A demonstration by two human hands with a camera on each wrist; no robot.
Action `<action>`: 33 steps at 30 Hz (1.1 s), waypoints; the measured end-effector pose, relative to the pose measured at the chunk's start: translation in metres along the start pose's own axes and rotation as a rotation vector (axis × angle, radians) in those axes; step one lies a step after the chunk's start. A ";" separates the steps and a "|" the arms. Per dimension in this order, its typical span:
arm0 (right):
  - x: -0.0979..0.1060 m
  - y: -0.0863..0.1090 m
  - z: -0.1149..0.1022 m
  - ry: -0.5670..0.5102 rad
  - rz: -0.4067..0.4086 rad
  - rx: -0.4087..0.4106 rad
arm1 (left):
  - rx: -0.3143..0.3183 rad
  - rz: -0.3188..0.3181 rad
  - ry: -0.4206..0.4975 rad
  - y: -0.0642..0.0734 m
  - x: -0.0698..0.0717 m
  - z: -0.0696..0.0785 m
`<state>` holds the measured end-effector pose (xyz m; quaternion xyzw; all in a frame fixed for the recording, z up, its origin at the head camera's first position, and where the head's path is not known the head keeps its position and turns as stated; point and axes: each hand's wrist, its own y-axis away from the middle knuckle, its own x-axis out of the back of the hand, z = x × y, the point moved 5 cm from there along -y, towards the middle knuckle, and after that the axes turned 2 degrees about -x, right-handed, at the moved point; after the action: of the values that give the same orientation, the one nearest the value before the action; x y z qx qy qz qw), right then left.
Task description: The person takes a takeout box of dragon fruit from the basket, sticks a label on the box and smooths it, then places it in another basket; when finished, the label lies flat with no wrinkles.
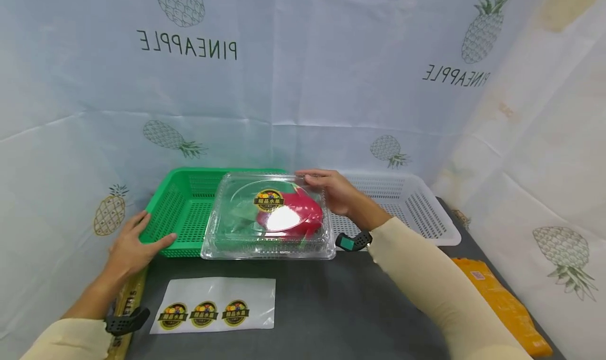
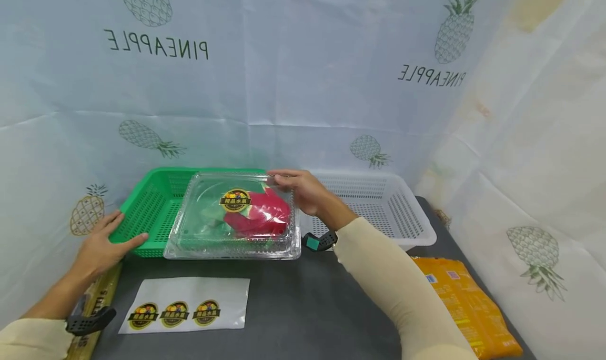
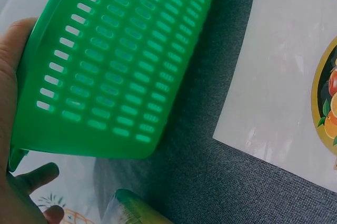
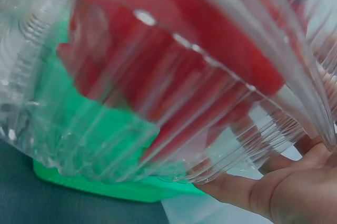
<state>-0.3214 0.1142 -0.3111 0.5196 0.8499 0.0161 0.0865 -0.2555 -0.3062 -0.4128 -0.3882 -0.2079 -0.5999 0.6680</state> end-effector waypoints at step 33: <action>-0.018 -0.113 0.035 0.033 -0.001 0.018 | 0.015 0.004 0.026 -0.003 -0.001 -0.005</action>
<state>-0.4070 0.0440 -0.3562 0.5197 0.8515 0.0171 0.0677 -0.2599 -0.3091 -0.4159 -0.3759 -0.2028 -0.6019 0.6748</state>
